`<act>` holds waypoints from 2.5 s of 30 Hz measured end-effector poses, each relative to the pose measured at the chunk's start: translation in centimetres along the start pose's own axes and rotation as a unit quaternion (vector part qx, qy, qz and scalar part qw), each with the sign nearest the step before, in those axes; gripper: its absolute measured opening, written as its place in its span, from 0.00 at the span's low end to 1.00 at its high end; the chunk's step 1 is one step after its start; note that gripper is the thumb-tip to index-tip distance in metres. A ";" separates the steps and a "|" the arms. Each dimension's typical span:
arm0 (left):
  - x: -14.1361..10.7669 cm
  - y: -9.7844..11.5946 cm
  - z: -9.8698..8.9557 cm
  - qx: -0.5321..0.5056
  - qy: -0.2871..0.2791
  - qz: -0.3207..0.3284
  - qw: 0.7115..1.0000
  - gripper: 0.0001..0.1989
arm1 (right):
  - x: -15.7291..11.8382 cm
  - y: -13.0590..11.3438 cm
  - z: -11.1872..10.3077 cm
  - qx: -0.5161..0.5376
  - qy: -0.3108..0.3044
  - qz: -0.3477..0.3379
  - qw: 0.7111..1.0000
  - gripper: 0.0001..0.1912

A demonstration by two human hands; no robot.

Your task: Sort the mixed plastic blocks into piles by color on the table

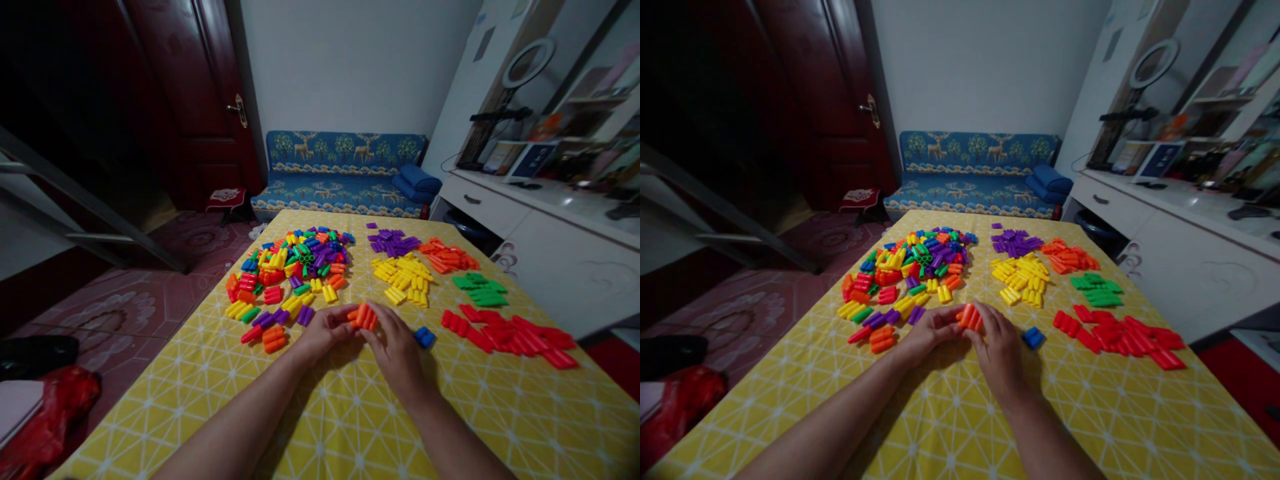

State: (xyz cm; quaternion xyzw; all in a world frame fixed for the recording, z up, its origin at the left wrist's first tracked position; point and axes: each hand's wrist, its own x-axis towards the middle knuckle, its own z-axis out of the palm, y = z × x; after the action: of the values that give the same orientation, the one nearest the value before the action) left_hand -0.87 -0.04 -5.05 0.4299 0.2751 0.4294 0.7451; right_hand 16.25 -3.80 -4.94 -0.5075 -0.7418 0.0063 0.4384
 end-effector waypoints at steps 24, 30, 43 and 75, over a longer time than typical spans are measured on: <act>-0.3 0.2 0.4 -0.029 0.018 -0.032 0.999 0.32 | -0.1 0.4 0.2 0.011 0.096 -0.001 0.995 0.23; -0.2 0.1 0.1 0.006 0.024 -0.029 0.999 0.34 | -0.2 0.3 0.1 0.045 0.078 -0.027 0.996 0.26; 0.3 -1.2 -1.0 0.014 -0.012 -0.018 1.000 0.37 | 0.0 0.2 0.1 0.101 0.063 -0.052 0.992 0.29; -0.3 0.7 0.0 0.031 -0.050 0.009 0.998 0.31 | 0.4 -0.6 -0.4 0.001 -0.093 -0.004 0.996 0.31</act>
State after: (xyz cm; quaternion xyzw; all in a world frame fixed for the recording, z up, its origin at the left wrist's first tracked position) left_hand -1.31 -0.10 -4.46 0.4762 0.2463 0.4053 0.7404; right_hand 16.04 -3.98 -4.18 -0.5011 -0.7816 0.0526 0.3678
